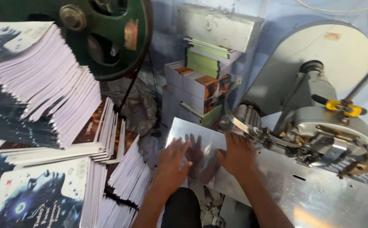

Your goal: The person repeatedly picks up a book, places it into a binding machine, and operates the machine to bind the book. After each cycle, the person removes the bound book and places it on a stack, then repeats the process with the next book.

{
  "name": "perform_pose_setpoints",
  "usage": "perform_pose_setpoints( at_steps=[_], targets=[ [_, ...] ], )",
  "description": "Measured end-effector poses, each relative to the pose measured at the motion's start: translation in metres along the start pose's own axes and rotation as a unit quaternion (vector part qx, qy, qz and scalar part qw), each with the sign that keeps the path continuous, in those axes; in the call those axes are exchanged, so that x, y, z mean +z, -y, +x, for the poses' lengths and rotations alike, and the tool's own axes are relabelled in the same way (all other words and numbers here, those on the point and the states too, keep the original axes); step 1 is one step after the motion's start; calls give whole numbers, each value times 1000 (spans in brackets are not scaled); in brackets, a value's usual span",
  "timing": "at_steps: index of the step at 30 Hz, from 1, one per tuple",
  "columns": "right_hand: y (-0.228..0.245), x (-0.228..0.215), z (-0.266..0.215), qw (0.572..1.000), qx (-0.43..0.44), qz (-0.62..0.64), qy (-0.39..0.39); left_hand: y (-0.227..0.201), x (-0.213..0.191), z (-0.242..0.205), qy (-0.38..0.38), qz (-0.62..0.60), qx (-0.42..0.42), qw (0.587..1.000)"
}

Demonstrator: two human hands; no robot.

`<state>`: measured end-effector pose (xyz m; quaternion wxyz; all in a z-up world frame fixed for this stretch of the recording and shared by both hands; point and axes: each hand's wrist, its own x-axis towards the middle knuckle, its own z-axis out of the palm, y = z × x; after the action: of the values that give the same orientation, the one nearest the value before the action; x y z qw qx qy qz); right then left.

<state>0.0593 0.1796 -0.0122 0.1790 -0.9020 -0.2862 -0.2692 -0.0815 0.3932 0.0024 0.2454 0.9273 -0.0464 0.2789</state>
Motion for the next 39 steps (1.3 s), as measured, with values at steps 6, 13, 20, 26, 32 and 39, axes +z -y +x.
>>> perform_pose_setpoints(
  at_steps=[6,13,20,26,32,39],
  targets=[
    [-7,4,1,1000,-16,-6,4,28,-57,-24,-64,63,-81,993],
    [-7,6,0,1000,-18,11,-19,57,-108,-70,-129,136,-147,971],
    [-8,8,0,999,-27,-11,-31,82,-127,-112,-133,215,-215,943],
    [-10,8,0,999,-30,-19,-27,111,-130,-161,-124,266,-310,905],
    [-9,6,0,999,-26,-18,-16,141,-127,-197,-128,308,-375,865],
    [-5,4,-1,999,-26,-18,-24,131,-121,-203,-60,345,-423,836]
  ],
)
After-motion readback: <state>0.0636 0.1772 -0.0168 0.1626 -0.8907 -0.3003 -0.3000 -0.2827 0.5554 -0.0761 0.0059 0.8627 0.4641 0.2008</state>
